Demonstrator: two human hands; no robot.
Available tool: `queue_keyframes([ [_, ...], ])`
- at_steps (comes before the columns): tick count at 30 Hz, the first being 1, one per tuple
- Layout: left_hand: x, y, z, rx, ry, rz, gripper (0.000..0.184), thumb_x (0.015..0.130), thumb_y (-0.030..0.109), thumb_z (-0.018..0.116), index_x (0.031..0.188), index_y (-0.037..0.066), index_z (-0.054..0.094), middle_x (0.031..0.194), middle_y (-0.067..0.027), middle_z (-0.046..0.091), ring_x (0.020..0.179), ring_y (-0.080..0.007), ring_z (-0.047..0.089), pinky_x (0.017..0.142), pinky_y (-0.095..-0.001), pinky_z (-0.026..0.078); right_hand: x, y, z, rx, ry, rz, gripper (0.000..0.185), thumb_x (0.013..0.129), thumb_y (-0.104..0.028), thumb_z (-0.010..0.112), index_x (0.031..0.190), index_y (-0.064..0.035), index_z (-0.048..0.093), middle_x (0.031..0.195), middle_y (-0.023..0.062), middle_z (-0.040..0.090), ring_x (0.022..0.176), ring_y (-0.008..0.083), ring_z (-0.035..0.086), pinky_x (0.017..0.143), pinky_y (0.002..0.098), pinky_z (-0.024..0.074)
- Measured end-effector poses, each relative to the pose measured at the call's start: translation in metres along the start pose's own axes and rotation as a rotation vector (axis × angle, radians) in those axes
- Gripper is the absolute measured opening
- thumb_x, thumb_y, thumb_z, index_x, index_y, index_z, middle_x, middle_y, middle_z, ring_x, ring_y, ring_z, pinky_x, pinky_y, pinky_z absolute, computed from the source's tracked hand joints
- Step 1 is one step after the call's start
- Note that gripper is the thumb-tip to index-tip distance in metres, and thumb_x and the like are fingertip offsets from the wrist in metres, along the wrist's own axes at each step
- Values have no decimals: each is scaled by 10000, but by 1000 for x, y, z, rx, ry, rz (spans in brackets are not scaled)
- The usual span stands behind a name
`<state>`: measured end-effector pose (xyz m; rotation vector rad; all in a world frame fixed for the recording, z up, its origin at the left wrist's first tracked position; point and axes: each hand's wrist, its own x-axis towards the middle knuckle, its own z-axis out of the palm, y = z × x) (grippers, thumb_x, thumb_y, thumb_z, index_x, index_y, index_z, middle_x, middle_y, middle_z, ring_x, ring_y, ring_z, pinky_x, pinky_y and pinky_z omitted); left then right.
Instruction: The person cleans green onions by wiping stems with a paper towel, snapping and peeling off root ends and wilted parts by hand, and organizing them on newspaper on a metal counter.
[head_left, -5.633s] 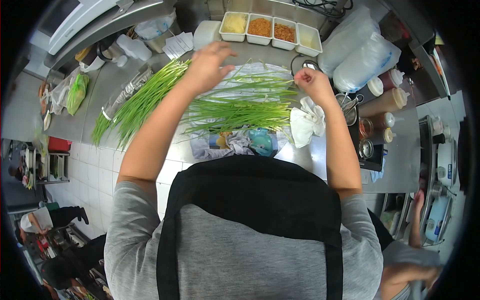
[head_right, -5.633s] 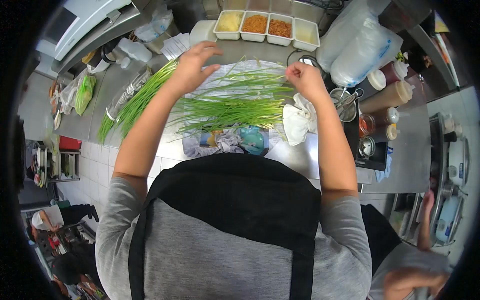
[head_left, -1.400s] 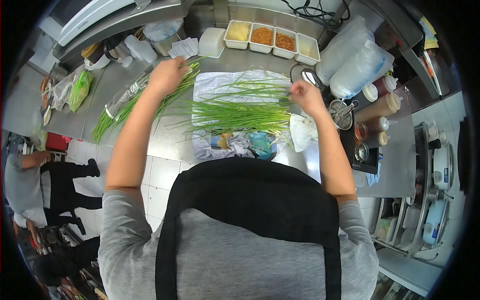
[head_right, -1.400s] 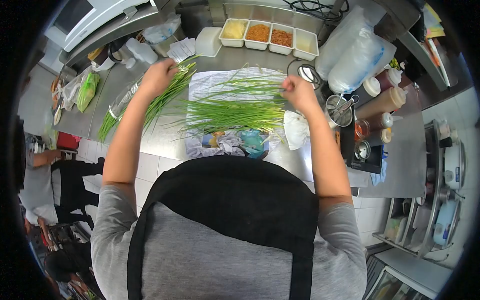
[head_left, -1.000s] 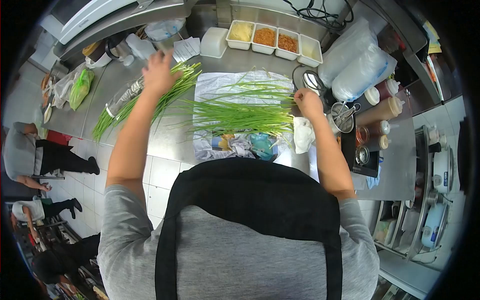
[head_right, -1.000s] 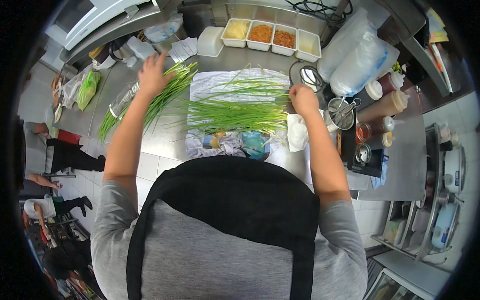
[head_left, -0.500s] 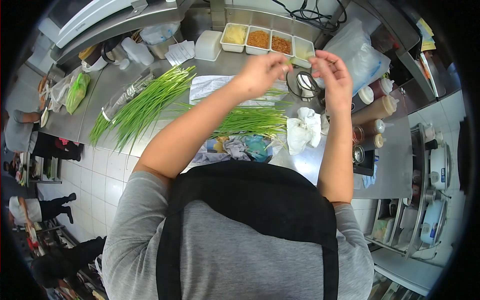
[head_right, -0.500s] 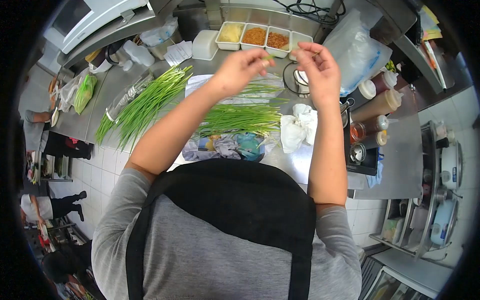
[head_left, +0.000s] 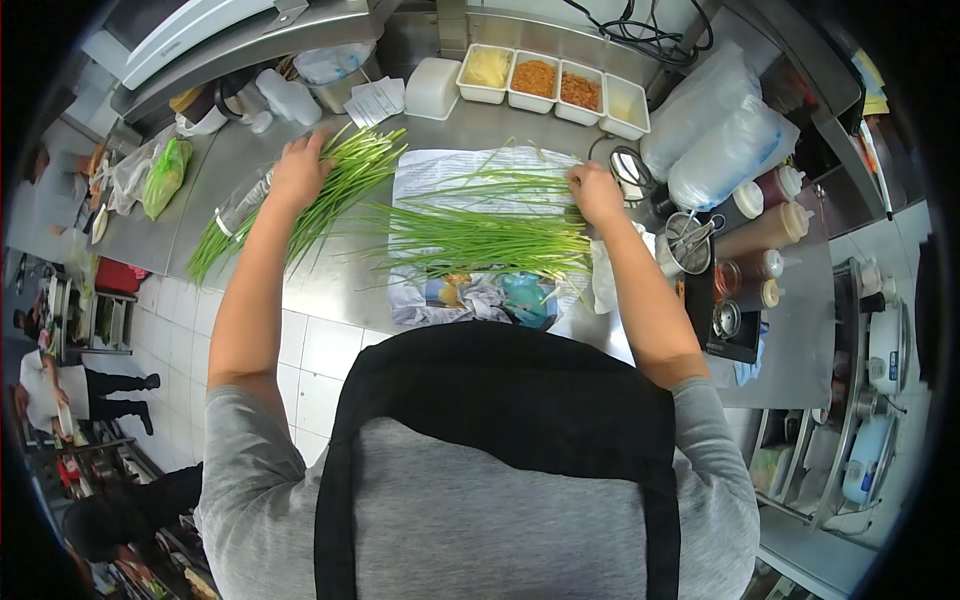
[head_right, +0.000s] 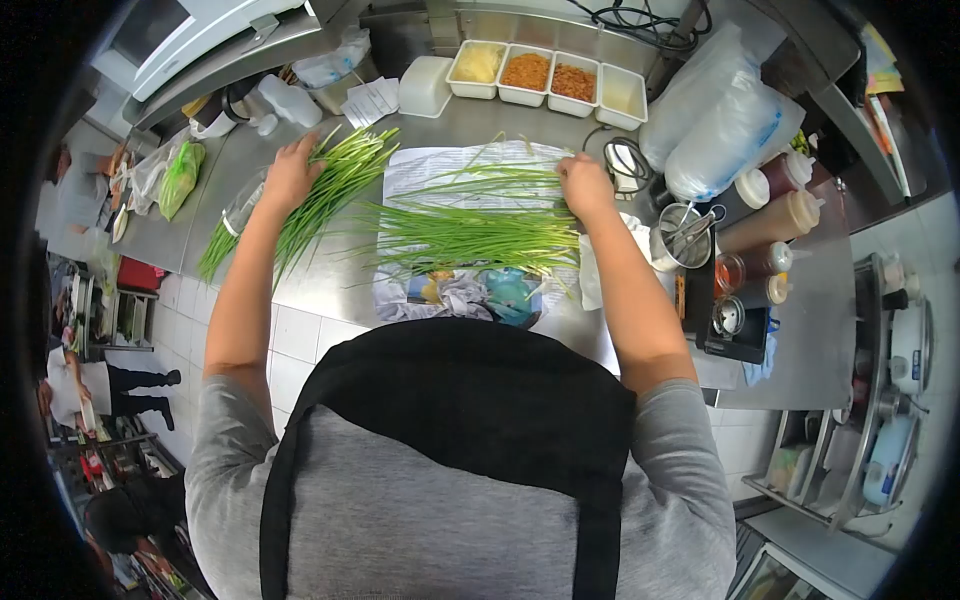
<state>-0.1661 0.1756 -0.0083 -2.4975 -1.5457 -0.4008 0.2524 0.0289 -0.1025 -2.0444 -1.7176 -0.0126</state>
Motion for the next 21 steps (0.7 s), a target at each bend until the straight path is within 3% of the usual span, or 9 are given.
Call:
queue_keyframes([
  [1, -4, -1, 2, 99, 26, -4, 430, 809, 264, 630, 1212, 159, 522, 1225, -132, 518, 1133, -305, 488, 882, -462, 429, 2, 0, 0, -12, -14, 16, 122, 752, -118, 613, 857, -132, 672, 910, 106, 615, 785, 316, 603, 708, 413, 494],
  [4, 5, 21, 8, -99, 42, 79, 516, 783, 268, 662, 1264, 197, 489, 1347, -93, 405, 1248, -307, 367, 953, -505, 372, -1, -4, -16, 39, 179, -126, 112, 743, -104, 625, 846, -112, 668, 857, 117, 617, 751, 315, 599, 687, 403, 490],
  [7, 16, 80, 3, -370, 92, 320, 494, 788, 246, 656, 1246, 147, 501, 1300, -126, 457, 1231, -321, 396, 989, -442, 364, 2, -19, -49, 260, 128, -74, 168, 750, -92, 652, 916, -70, 664, 804, 132, 618, 675, 248, 584, 657, 323, 472],
  [8, 19, 106, -5, -478, 96, 416, 478, 796, 216, 649, 1242, 123, 503, 1298, -142, 462, 1226, -336, 402, 1006, -411, 356, 1, -31, -64, 337, 138, -61, 141, 783, -88, 652, 918, -53, 666, 735, 62, 619, 621, 148, 546, 598, 259, 442],
  [12, 16, 201, -25, -699, 112, 610, 442, 834, 295, 617, 1217, 103, 506, 1247, -146, 510, 1189, -311, 455, 1007, -390, 350, -2, -66, -118, 739, 24, 168, 121, 812, -130, 652, 893, -43, 673, 649, -35, 559, 608, 37, 456, 564, 201, 383],
  [18, 21, 236, -46, -1450, -1029, 260, 483, 919, 455, 464, 1231, 86, 482, 1052, -95, 619, 982, -202, 589, 834, -346, 434, -12, -72, -146, 843, 50, 13, 110, 827, -103, 634, 911, -39, 666, 706, -35, 586, 651, 43, 485, 592, 196, 393],
  [21, 14, 235, -47, -1661, -1198, 225, 526, 928, 502, 408, 1226, 74, 479, 969, -58, 616, 907, -156, 588, 753, -324, 442, -18, -76, -144, 928, 49, -61, 111, 832, -75, 624, 929, -33, 660, 777, -14, 614, 708, 55, 525, 642, 206, 426],
])
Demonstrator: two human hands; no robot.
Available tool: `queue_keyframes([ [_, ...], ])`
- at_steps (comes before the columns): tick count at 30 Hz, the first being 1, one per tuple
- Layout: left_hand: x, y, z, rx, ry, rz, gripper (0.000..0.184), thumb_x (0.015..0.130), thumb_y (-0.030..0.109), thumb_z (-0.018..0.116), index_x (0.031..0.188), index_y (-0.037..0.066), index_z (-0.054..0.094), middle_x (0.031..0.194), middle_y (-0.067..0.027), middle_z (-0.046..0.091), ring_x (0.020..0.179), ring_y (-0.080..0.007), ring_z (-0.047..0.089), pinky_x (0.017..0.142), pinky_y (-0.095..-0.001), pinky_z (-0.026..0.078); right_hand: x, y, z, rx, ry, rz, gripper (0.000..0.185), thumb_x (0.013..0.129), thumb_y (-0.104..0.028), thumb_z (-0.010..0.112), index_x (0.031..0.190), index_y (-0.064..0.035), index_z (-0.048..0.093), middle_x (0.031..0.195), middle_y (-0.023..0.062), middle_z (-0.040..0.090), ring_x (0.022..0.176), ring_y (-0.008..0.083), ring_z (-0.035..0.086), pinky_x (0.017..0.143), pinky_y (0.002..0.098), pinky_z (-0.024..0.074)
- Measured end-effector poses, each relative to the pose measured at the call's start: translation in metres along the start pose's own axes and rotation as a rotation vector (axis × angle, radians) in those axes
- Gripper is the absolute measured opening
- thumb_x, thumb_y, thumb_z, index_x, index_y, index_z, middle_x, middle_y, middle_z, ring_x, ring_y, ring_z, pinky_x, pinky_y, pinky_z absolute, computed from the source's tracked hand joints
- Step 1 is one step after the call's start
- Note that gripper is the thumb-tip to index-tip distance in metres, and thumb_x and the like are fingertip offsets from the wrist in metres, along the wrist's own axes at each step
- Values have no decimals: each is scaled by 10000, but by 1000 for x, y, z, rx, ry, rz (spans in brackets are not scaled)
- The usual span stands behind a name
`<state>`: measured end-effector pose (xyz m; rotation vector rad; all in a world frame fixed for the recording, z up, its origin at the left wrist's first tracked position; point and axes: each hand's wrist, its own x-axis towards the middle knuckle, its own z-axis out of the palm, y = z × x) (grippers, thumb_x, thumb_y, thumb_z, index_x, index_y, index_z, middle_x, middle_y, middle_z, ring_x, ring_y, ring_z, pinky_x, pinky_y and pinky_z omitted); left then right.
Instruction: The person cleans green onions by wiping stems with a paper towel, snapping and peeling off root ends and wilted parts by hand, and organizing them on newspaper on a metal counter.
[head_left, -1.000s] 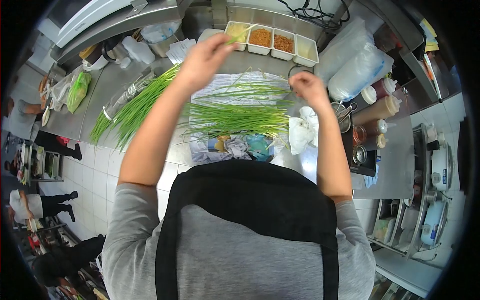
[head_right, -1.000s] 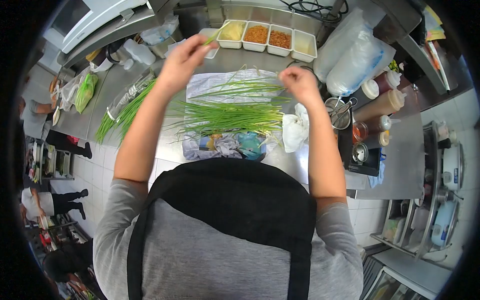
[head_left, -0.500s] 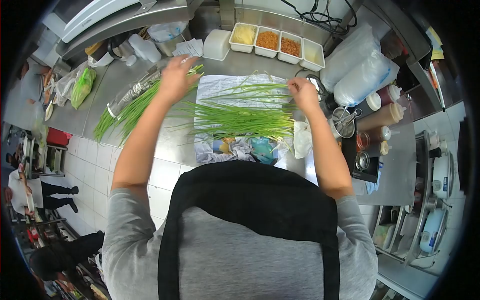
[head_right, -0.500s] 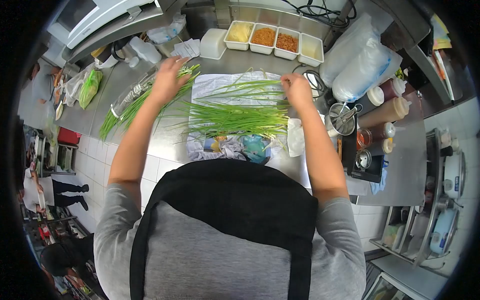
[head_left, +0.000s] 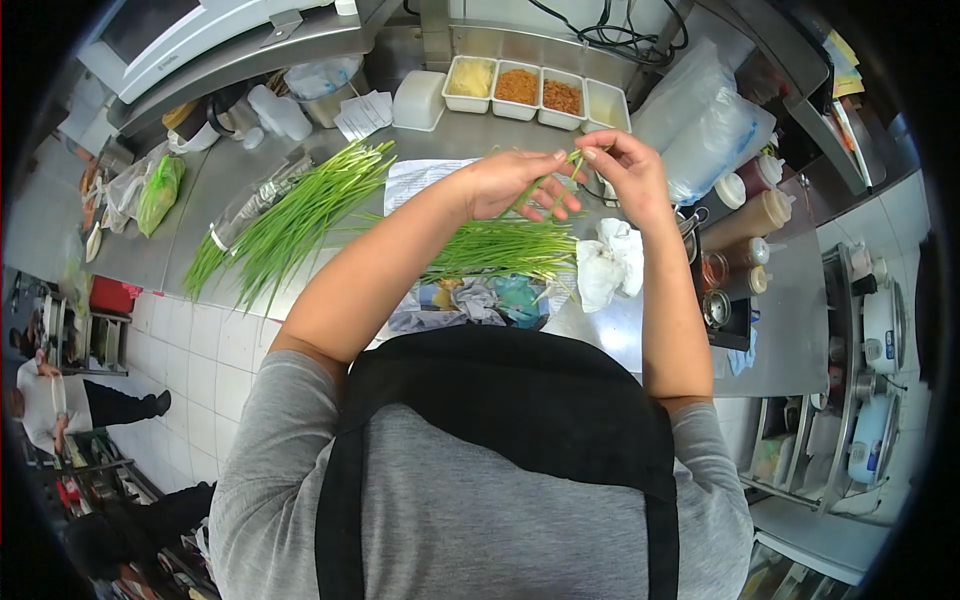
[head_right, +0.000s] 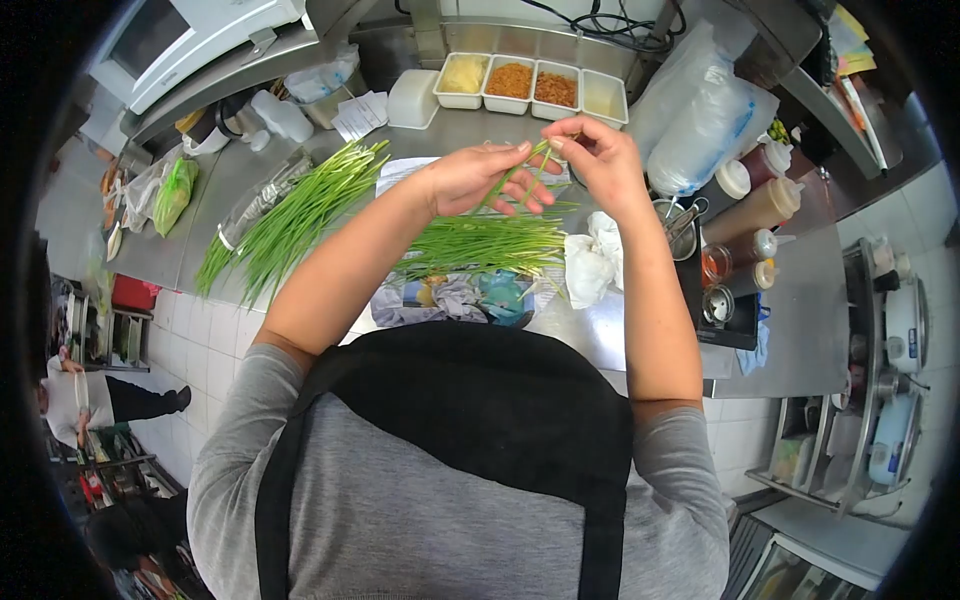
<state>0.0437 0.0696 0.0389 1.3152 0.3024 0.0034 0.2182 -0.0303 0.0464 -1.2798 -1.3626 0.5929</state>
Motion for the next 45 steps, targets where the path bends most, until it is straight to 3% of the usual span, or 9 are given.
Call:
queue_keyframes([
  [7, -12, -14, -8, -149, -44, 36, 388, 934, 386, 472, 1121, 53, 536, 734, 16, 528, 676, -119, 528, 654, -276, 407, -5, 5, 1, -2, -111, -174, 150, 831, -48, 618, 977, -28, 645, 946, 7, 625, 818, 88, 559, 740, 227, 450],
  [10, -8, -18, -12, -49, 91, 108, 271, 927, 292, 510, 1022, 45, 568, 686, 33, 490, 595, -87, 454, 581, -235, 368, -8, 1, 12, 195, 64, -146, 155, 815, -74, 644, 958, -15, 637, 956, 10, 616, 816, 82, 550, 722, 227, 448],
  [16, -9, -20, -1, 109, 299, 154, 209, 923, 236, 511, 926, 44, 594, 676, 13, 508, 559, -74, 427, 521, -215, 345, -15, 22, 24, 210, 81, 236, 162, 816, -158, 661, 917, -34, 632, 821, 13, 624, 729, 70, 533, 633, 214, 416],
  [26, -21, -20, -1, -73, 424, 45, 248, 952, 256, 448, 970, 50, 585, 691, -8, 531, 545, -87, 436, 495, -229, 351, -17, 25, 32, 455, 110, 336, 151, 805, -145, 678, 887, -29, 626, 847, 27, 640, 696, 69, 543, 607, 215, 435],
  [29, -20, -21, -2, -39, 404, 22, 243, 952, 256, 448, 964, 55, 584, 666, 16, 490, 528, -77, 400, 484, -224, 334, -19, 11, 42, 321, 284, 254, 141, 775, -96, 681, 898, -56, 624, 900, 31, 617, 724, 103, 545, 615, 240, 440],
  [32, -21, -22, -1, -23, 412, 13, 233, 949, 256, 455, 952, 62, 586, 645, 34, 451, 519, -70, 370, 480, -219, 319, -24, -6, 43, -398, 376, -274, 196, 704, -65, 698, 886, -111, 640, 908, 31, 582, 779, 169, 536, 633, 288, 443],
  [35, -22, -23, -1, 16, 399, 10, 226, 945, 256, 467, 951, 66, 589, 645, 39, 448, 526, -67, 369, 485, -216, 314, -26, -10, 41, -726, 211, -538, 235, 644, -76, 708, 856, -169, 666, 869, 15, 563, 821, 216, 515, 672, 328, 432],
  [41, -23, -26, 0, 20, 373, 6, 218, 934, 257, 489, 947, 67, 597, 656, 38, 471, 539, -65, 378, 491, -216, 310, -26, 2, 38, -890, 249, -643, 187, 638, -107, 709, 807, -181, 676, 861, -25, 561, 825, 211, 505, 714, 336, 415],
  [45, -23, -34, -6, 51, 362, 25, 221, 929, 249, 498, 918, 57, 607, 660, 42, 482, 549, -64, 387, 496, -218, 309, -30, 11, 42, -793, 304, -518, 136, 693, -116, 698, 825, -140, 672, 877, 13, 574, 846, 233, 512, 765, 347, 416],
])
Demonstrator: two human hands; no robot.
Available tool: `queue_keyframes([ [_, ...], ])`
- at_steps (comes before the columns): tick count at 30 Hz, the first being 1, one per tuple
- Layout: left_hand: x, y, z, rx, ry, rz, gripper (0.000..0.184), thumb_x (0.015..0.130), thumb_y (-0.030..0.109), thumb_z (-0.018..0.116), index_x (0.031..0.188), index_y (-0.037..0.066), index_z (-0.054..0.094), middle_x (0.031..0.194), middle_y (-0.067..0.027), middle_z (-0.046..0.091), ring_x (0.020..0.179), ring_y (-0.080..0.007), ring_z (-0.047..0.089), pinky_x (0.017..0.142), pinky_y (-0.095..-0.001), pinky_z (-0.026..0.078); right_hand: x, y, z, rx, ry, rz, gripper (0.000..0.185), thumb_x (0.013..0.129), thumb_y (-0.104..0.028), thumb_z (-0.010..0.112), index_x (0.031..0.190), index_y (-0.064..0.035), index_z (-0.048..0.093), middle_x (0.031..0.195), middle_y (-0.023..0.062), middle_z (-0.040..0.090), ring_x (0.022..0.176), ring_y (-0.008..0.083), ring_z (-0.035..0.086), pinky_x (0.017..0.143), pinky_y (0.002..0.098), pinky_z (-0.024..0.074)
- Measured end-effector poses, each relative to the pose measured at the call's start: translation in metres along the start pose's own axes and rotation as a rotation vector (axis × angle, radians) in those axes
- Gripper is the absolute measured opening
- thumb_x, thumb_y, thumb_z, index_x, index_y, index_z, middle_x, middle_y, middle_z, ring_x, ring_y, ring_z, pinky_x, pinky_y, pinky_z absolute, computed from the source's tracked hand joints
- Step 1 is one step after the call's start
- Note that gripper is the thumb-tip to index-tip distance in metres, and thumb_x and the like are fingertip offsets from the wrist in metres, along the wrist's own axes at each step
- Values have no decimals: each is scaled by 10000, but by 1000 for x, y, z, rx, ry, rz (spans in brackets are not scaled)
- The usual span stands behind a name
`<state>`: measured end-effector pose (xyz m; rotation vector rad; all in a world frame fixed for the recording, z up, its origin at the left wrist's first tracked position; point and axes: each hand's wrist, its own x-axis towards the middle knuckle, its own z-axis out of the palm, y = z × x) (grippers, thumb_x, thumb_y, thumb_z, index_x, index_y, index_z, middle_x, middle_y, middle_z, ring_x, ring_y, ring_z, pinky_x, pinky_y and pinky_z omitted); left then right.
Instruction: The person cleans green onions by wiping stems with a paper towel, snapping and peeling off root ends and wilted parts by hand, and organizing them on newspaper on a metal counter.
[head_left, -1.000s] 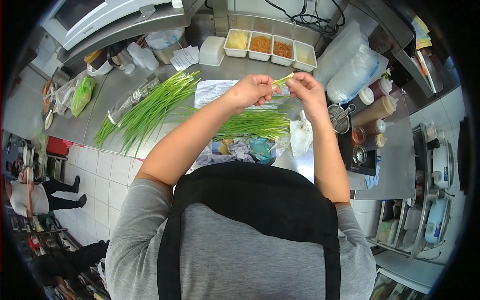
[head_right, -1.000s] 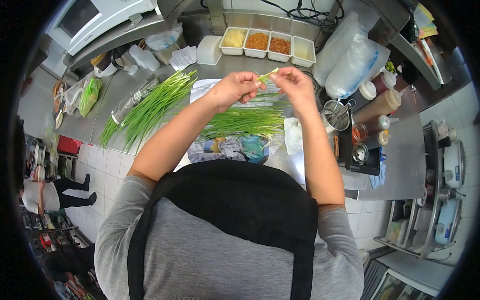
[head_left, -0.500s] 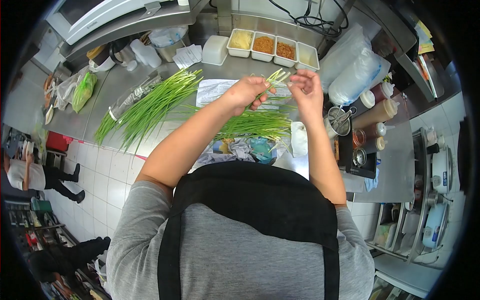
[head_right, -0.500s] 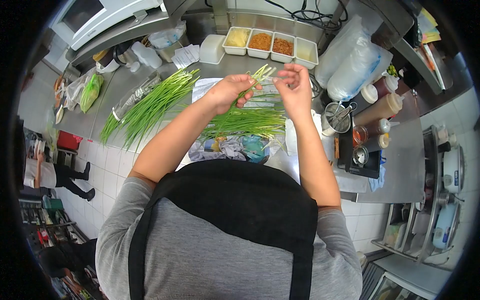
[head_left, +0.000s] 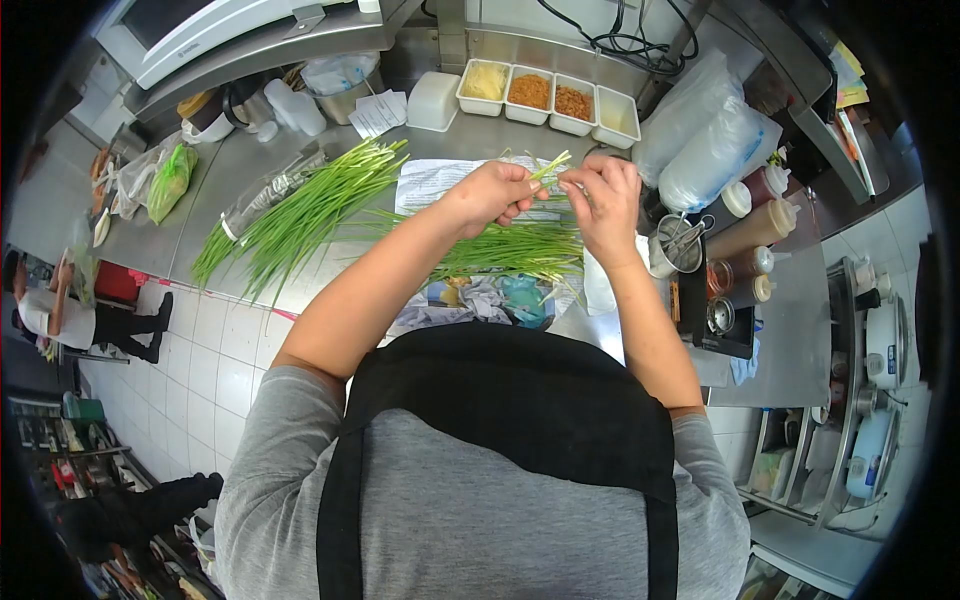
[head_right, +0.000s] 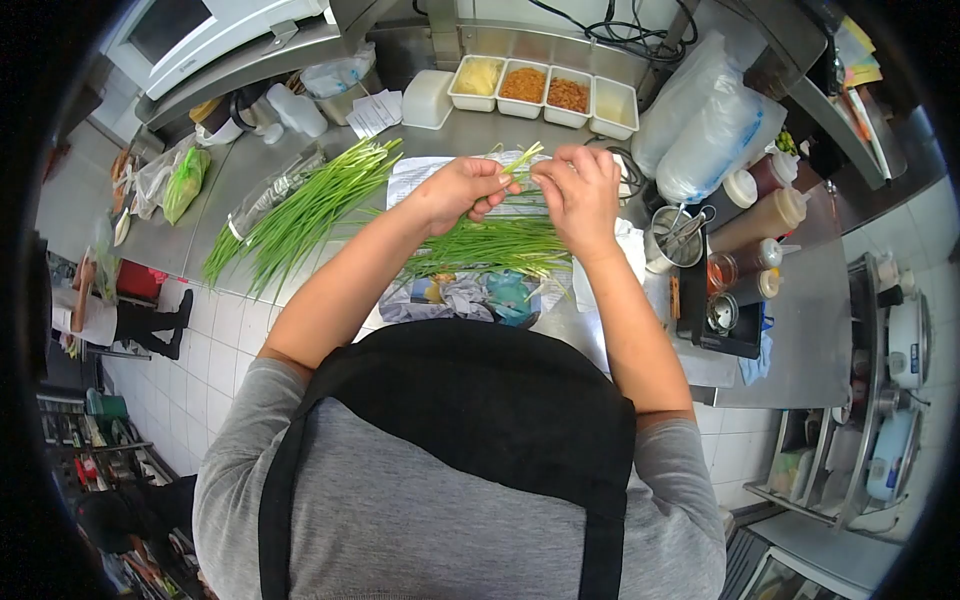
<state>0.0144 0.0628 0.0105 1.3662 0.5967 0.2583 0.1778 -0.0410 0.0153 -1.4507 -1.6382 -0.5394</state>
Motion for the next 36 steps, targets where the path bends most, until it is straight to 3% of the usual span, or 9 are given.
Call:
queue_keyframes([
  [2, -4, 3, 1, -7, 20, -10, 227, 928, 245, 498, 922, 50, 613, 660, 43, 483, 554, -63, 388, 498, -217, 308, -10, 6, 17, 204, 66, 220, 105, 727, -121, 688, 830, -116, 667, 893, 37, 583, 863, 243, 515, 799, 356, 413],
  [5, -8, 1, 0, -52, -13, -40, 251, 928, 258, 499, 955, 41, 621, 658, 42, 480, 556, -64, 388, 500, -215, 306, -18, 28, 30, 493, -69, 518, 94, 765, -131, 669, 853, -98, 667, 918, 71, 590, 883, 255, 518, 831, 365, 411],
  [11, -13, 0, -13, -219, -158, -106, 326, 930, 310, 496, 1029, 26, 621, 648, 34, 483, 555, -75, 397, 497, -216, 304, -3, 5, 7, 179, -7, 37, 212, 678, -82, 711, 880, -138, 684, 941, 30, 598, 888, 241, 517, 786, 345, 423],
  [17, -15, -1, -12, -205, -224, -114, 303, 930, 311, 500, 1016, 44, 615, 654, 34, 487, 542, -75, 395, 490, -216, 301, 4, -8, 4, 74, 18, -154, 223, 616, -90, 742, 815, -166, 677, 944, -3, 598, 885, 232, 513, 791, 354, 409],
  [21, -20, 2, -11, -222, -93, -119, 255, 928, 297, 508, 985, 68, 606, 658, 37, 487, 535, -74, 391, 492, -213, 302, -3, -2, 10, 58, 72, -151, 210, 605, -91, 744, 785, -166, 666, 904, -31, 606, 887, 220, 518, 766, 345, 398],
  [29, -19, -4, -12, -175, -82, -64, 227, 921, 293, 524, 980, 86, 596, 657, 45, 480, 540, -52, 381, 487, -195, 295, -10, -6, 7, 10, 40, -107, 176, 620, -91, 739, 760, -152, 650, 873, -52, 605, 886, 215, 515, 792, 343, 364],
  [32, -20, -5, -11, -163, -68, -52, 208, 917, 275, 530, 980, 86, 589, 659, 40, 486, 537, -46, 381, 481, -192, 296, -11, -6, 5, -28, 60, -141, 164, 629, -105, 741, 757, -145, 648, 931, -24, 594, 914, 226, 503, 805, 362, 360],
  [36, -20, -6, -10, -128, 54, -36, 173, 911, 238, 540, 994, 90, 571, 671, 20, 519, 531, -48, 393, 467, -188, 292, -7, -11, 3, 102, 82, -11, 161, 626, -118, 740, 752, -139, 644, 974, 14, 570, 937, 242, 489, 815, 378, 356],
])
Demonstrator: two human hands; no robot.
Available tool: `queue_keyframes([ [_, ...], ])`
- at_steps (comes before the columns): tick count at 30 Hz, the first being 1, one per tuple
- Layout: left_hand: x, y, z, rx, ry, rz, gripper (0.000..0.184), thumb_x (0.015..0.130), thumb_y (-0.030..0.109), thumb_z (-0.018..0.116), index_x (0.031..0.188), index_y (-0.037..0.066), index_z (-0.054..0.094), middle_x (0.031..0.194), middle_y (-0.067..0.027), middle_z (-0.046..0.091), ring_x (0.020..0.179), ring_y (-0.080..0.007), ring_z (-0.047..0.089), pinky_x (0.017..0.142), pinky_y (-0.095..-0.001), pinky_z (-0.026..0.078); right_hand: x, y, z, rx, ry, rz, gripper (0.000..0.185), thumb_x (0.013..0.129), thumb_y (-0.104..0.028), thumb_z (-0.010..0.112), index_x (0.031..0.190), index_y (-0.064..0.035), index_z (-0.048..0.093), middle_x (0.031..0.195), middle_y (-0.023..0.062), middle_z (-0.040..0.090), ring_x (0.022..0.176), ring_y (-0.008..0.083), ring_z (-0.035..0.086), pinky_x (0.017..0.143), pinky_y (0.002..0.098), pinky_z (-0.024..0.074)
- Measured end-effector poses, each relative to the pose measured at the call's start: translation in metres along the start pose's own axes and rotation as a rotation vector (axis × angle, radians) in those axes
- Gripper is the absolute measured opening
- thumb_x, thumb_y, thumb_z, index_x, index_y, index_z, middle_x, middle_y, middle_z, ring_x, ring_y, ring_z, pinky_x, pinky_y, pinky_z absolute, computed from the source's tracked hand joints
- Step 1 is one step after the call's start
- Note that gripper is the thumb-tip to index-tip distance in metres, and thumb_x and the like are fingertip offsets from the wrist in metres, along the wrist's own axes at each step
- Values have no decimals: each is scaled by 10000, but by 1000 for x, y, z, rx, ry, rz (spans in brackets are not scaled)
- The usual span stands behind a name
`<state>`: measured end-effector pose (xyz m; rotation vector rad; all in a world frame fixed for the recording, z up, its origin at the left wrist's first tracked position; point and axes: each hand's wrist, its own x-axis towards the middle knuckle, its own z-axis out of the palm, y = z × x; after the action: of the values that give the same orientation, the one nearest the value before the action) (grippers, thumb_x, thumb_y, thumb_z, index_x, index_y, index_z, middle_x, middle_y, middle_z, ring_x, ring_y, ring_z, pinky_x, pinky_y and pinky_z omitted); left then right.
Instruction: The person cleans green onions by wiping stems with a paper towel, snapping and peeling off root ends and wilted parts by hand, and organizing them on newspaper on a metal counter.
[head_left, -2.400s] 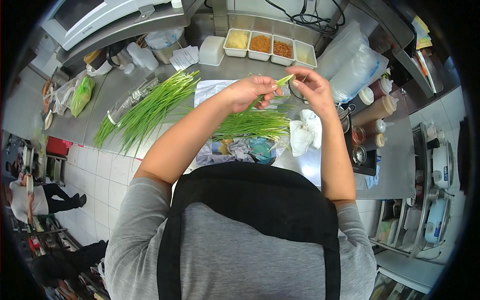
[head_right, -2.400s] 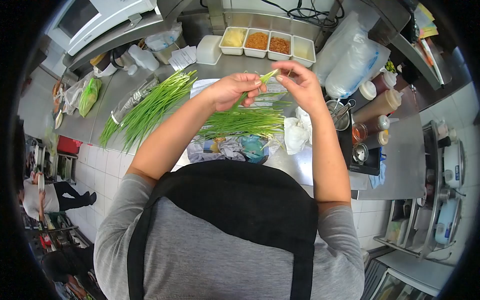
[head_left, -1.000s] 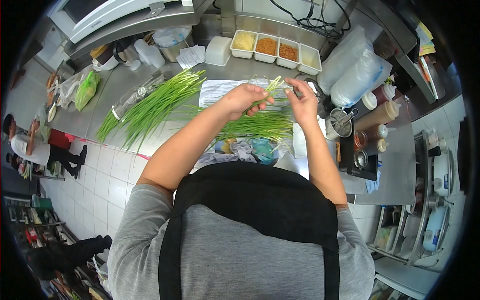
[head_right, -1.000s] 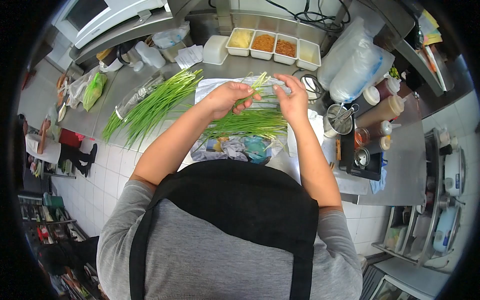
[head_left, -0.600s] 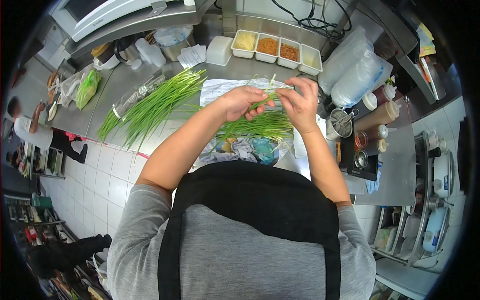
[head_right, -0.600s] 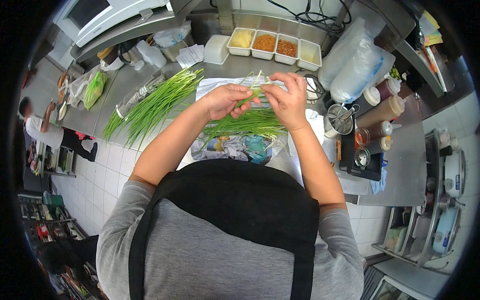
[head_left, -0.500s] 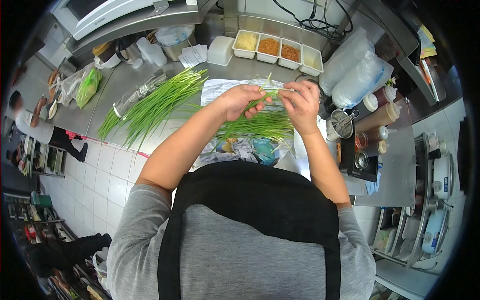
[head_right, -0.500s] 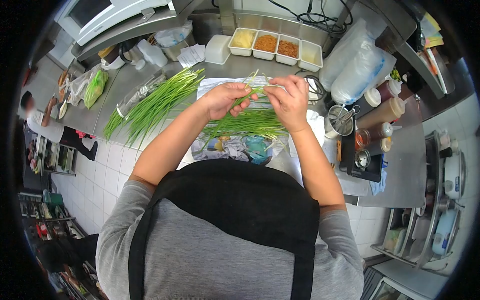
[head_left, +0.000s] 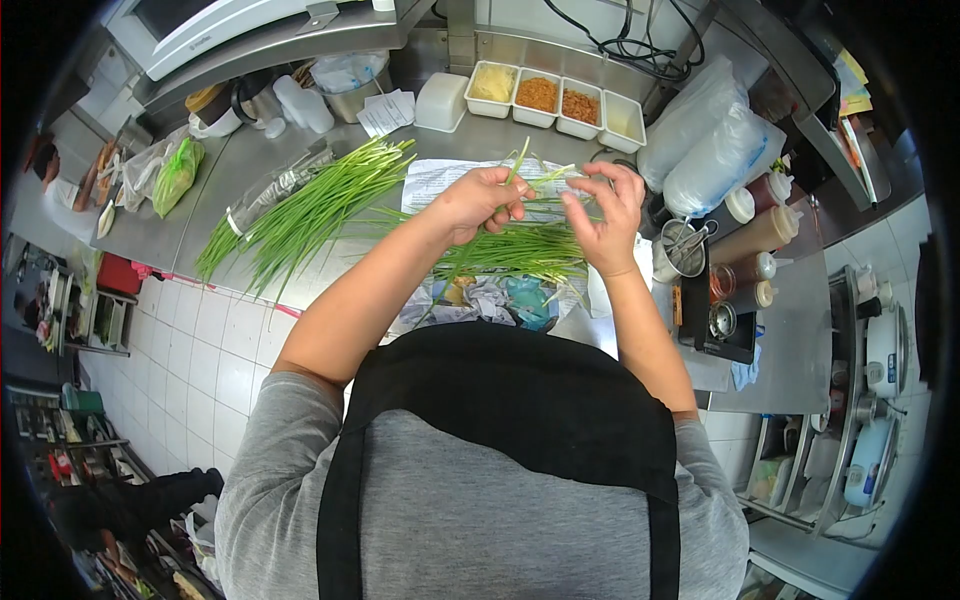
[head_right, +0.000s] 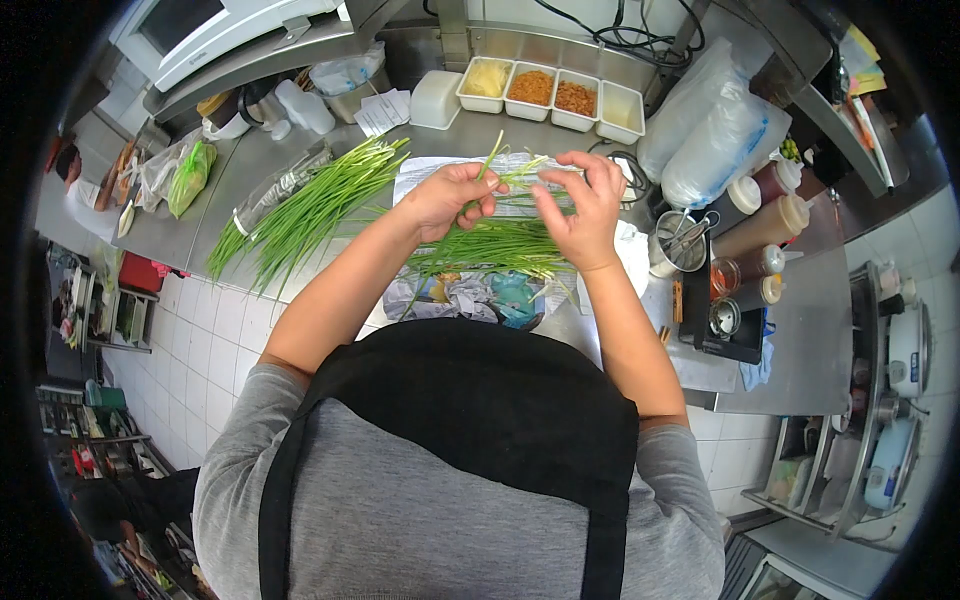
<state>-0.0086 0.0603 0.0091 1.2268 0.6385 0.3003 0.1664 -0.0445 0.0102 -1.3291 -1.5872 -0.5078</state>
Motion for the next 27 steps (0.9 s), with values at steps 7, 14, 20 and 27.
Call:
queue_keyframes([
  [7, 1, -4, 0, 67, 102, 44, 105, 910, 212, 538, 960, 121, 521, 684, -20, 568, 509, -49, 413, 457, -191, 291, 0, 2, 4, -4, -19, -8, 180, 644, -90, 715, 805, -132, 645, 937, 29, 563, 906, 249, 488, 809, 372, 361],
  [14, -3, -3, 2, 14, 22, -1, 98, 918, 241, 524, 955, 170, 467, 650, -28, 565, 496, -53, 413, 441, -199, 279, -4, 14, 17, -11, 8, 45, 225, 655, -98, 715, 864, -129, 638, 981, 24, 576, 928, 243, 499, 812, 370, 368],
  [20, -6, -3, 4, 8, -32, -46, 123, 922, 263, 523, 979, 177, 456, 641, -30, 564, 476, -58, 393, 444, -194, 275, -8, 11, 19, -14, -91, -52, 205, 677, -146, 724, 866, -154, 643, 947, -44, 636, 914, 222, 524, 829, 362, 353],
  [27, -3, -6, -3, 141, -39, -28, 168, 930, 263, 504, 1043, 146, 458, 644, 5, 507, 503, -51, 347, 451, -193, 254, -9, 6, 15, -109, -169, -100, 172, 706, -180, 701, 867, -165, 641, 883, -32, 625, 880, 220, 529, 827, 368, 341],
])
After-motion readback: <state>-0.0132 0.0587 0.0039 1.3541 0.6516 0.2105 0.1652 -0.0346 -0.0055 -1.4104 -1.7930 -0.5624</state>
